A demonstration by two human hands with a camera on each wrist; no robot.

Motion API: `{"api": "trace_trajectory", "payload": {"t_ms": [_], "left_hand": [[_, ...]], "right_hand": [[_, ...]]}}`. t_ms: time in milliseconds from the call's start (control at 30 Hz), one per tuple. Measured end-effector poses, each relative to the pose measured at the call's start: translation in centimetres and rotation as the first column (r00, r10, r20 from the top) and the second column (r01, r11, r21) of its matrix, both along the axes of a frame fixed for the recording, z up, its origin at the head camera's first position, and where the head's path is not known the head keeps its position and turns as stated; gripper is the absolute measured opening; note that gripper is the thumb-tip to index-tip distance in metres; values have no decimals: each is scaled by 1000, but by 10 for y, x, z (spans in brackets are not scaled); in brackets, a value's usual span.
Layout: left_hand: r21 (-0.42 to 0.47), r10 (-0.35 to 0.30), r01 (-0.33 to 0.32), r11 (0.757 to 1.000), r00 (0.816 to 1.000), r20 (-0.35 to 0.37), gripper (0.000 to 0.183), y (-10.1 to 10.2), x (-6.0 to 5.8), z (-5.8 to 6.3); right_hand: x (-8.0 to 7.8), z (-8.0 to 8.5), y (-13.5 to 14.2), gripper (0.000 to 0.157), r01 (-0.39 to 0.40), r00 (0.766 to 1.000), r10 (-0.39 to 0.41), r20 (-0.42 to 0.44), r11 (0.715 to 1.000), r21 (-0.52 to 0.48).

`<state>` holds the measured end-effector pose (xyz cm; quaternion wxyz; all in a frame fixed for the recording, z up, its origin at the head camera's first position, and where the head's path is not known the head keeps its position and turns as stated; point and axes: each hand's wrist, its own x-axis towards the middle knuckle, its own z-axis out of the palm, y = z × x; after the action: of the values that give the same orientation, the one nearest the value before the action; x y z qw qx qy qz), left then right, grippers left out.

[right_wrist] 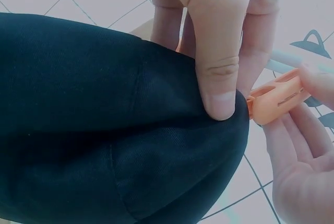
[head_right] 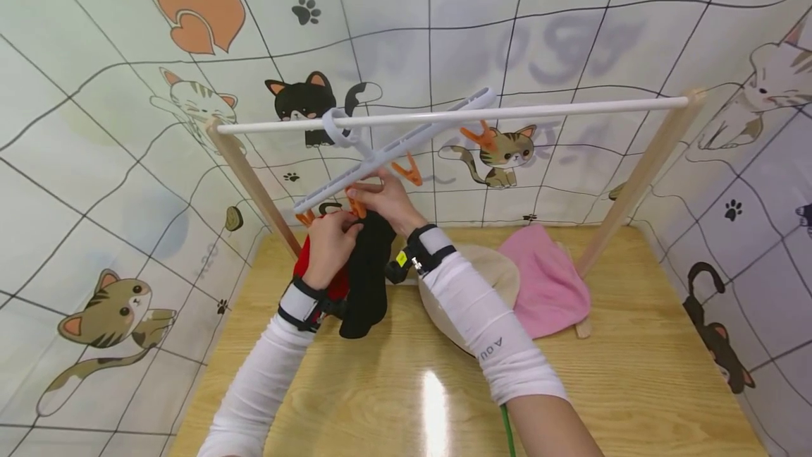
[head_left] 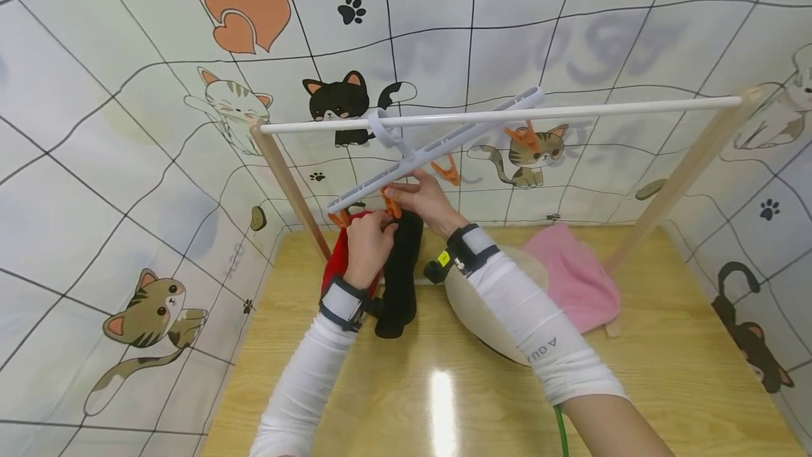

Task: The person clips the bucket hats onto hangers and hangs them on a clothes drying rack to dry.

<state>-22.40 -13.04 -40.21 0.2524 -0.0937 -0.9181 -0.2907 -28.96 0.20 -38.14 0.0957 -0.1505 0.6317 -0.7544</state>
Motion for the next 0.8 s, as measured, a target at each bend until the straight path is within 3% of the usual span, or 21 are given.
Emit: {"api": "trace_trajectory", "payload": {"t_ms": [400, 800], "left_hand": [[18, -25, 26, 1000, 999, -24, 8, -3, -2, 8], [28, -30, 30, 999, 999, -21, 5, -6, -5, 11]], "right_hand": [[-4, -1, 4, 38, -14, 1000, 14, 3, 1000, 7], [-4, 1, 11, 41, -87, 996, 90, -31, 994, 66]]}}
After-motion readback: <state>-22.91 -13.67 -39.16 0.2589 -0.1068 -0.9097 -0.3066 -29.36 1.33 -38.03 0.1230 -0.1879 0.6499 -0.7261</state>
